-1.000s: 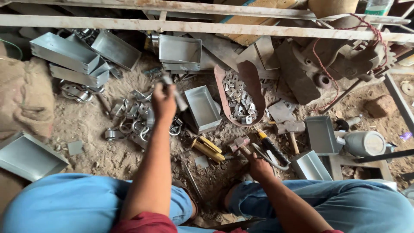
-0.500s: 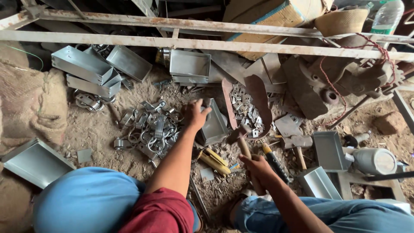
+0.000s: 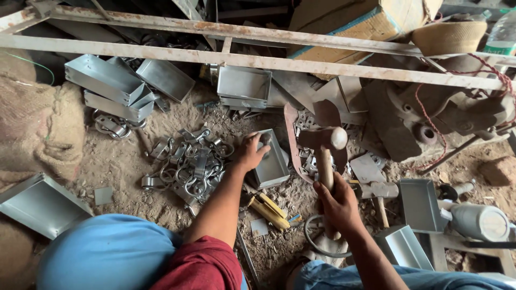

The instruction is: The person positions metal panels and components on the ground, using a hammer to shape and align them before welding the pieces together with a handheld welding tool.

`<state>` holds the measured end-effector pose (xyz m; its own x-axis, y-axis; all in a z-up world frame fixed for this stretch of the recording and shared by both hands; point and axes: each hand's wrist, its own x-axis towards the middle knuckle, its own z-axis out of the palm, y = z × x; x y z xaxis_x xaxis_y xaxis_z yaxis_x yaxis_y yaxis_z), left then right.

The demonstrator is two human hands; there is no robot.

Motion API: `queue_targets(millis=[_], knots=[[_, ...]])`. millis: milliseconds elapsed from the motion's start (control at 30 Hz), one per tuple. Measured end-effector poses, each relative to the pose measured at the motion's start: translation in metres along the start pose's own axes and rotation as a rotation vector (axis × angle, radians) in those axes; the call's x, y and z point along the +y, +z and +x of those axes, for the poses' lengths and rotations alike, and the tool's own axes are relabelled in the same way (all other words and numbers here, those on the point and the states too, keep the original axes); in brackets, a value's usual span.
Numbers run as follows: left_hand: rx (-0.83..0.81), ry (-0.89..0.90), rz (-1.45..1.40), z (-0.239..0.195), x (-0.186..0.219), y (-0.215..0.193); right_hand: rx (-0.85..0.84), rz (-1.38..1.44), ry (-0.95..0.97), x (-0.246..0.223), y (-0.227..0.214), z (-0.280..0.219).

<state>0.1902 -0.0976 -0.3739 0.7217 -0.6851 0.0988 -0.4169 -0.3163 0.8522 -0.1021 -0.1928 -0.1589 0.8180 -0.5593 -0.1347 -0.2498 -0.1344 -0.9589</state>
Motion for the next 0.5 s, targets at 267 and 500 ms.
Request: queue_targets(millis=[267,500], knots=[[0.008,0.037,0.327,-0.015,0.019,-0.008,0.03,-0.132,0.183,0.01,0.005,-0.001],[-0.01,0.089,0.436,-0.015,0.006,-0.002,0.045,-0.132,0.156,0.002,0.002,0.007]])
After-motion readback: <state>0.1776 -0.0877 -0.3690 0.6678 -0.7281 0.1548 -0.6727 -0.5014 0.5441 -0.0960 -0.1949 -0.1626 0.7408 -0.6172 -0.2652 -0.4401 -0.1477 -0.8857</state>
